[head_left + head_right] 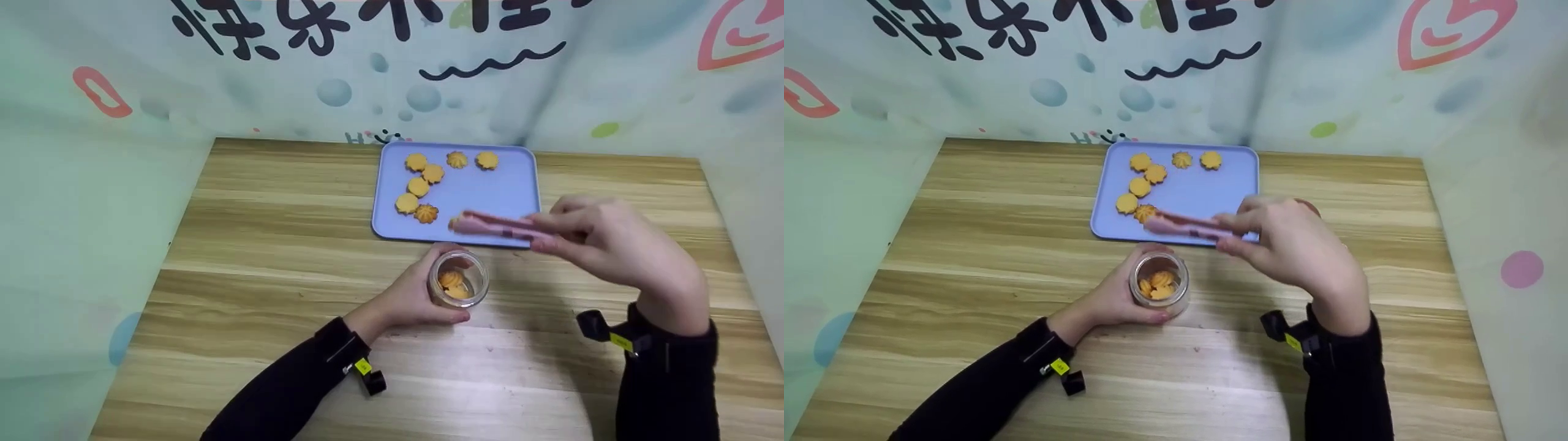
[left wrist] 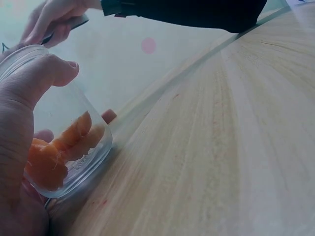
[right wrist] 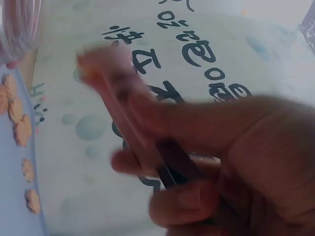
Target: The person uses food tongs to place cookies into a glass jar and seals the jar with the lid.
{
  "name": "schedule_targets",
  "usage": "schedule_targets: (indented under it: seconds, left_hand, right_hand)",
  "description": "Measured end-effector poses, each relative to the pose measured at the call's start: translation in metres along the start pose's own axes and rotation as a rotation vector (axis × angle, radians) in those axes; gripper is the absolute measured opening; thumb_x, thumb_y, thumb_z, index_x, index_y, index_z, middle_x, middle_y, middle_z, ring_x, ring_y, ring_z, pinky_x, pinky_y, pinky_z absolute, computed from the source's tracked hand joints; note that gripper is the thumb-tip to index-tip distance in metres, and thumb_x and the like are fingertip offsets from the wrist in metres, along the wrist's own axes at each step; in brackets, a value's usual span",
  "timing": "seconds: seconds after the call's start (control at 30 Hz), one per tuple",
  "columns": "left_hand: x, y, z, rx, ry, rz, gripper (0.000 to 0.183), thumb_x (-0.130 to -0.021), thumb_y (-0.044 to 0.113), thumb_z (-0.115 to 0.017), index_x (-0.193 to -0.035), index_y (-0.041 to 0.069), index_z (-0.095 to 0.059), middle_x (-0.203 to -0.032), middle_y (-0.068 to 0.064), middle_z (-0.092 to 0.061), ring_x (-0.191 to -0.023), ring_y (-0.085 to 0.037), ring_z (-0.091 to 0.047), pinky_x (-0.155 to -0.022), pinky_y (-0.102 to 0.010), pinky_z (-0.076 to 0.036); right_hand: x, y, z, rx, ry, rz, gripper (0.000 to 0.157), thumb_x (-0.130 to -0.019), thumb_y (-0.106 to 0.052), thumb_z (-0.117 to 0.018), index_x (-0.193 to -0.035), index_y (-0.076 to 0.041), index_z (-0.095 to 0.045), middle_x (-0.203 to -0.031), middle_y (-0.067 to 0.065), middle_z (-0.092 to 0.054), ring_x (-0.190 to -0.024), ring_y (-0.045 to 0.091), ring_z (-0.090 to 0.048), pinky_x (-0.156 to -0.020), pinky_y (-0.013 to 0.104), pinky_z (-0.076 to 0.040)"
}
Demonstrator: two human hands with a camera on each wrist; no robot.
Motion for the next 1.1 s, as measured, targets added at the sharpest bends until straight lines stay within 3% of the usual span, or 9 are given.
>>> schedule_targets:
  seconds: [0.13, 0.27, 0.43, 0.57, 0.9, 1.1]
  left_hand:
    - [0.0, 0.0, 0.0, 0.021, -0.012, 0.001, 0.098, -0.069, 0.031, -0.095, -0.147, 0.028, -0.035, -0.141, -0.003, -0.056, -0.131, -0.018, -0.051, -0.115, -0.034, -0.037]
    - [0.001, -0.001, 0.0, 0.037, -0.022, 0.0, 0.096, -0.071, 0.027, -0.094, -0.146, 0.029, -0.035, -0.141, -0.005, -0.055, -0.13, -0.021, -0.053, -0.114, -0.035, -0.04]
    - [0.001, 0.0, 0.0, 0.021, -0.018, 0.016, 0.097, -0.069, 0.032, -0.094, -0.146, 0.034, -0.035, -0.14, 0.006, -0.052, -0.126, -0.018, -0.056, -0.11, -0.032, -0.044]
    - [0.0, 0.0, -0.001, 0.038, -0.022, 0.011, 0.098, -0.069, 0.032, -0.095, -0.146, 0.034, -0.035, -0.139, 0.007, -0.052, -0.124, -0.015, -0.057, -0.109, -0.033, -0.045]
    - [0.0, 0.0, -0.002, 0.04, -0.023, -0.004, 0.097, -0.069, 0.032, -0.095, -0.146, 0.034, -0.035, -0.14, 0.006, -0.052, -0.123, -0.015, -0.058, -0.108, -0.034, -0.047]
    - [-0.001, 0.001, -0.002, 0.044, -0.024, -0.007, 0.097, -0.069, 0.033, -0.095, -0.146, 0.033, -0.035, -0.141, 0.006, -0.052, -0.125, -0.015, -0.056, -0.108, -0.034, -0.047]
  right_hand:
    - [0.006, -0.015, 0.001, -0.028, -0.067, 0.109, 0.03, -0.087, -0.009, -0.08, -0.116, -0.013, -0.077, -0.092, -0.007, -0.063, -0.068, 0.003, -0.05, -0.058, 0.016, -0.041]
    - [0.01, -0.02, 0.004, -0.057, -0.096, 0.131, 0.032, -0.086, -0.007, -0.081, -0.115, -0.016, -0.077, -0.092, -0.007, -0.06, -0.066, 0.003, -0.046, -0.058, 0.016, -0.04]
    - [0.013, -0.025, -0.001, -0.027, -0.147, 0.129, 0.029, -0.086, -0.013, -0.081, -0.115, -0.015, -0.077, -0.088, -0.014, -0.064, -0.062, 0.0, -0.043, -0.057, 0.012, -0.039]
    - [0.014, -0.03, -0.005, -0.005, -0.173, 0.129, 0.026, -0.087, -0.015, -0.08, -0.113, -0.014, -0.078, -0.088, -0.017, -0.065, -0.062, 0.0, -0.045, -0.057, 0.013, -0.041]
    - [0.015, -0.036, -0.011, 0.072, -0.173, 0.098, 0.029, -0.084, -0.016, -0.084, -0.112, -0.012, -0.079, -0.094, -0.008, -0.067, -0.071, 0.001, -0.051, -0.062, 0.016, -0.045]
    - [0.015, -0.04, -0.017, 0.113, -0.192, 0.066, 0.032, -0.085, -0.02, -0.083, -0.116, -0.013, -0.078, -0.097, -0.005, -0.067, -0.067, -0.001, -0.051, -0.06, 0.021, -0.048]
Point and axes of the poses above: each hand's wrist, its own x-axis away from the middle knuckle, its own z-axis out of the back of the hand, y = z × x, the point moved 9 cm from there along -x, towards the middle knuckle
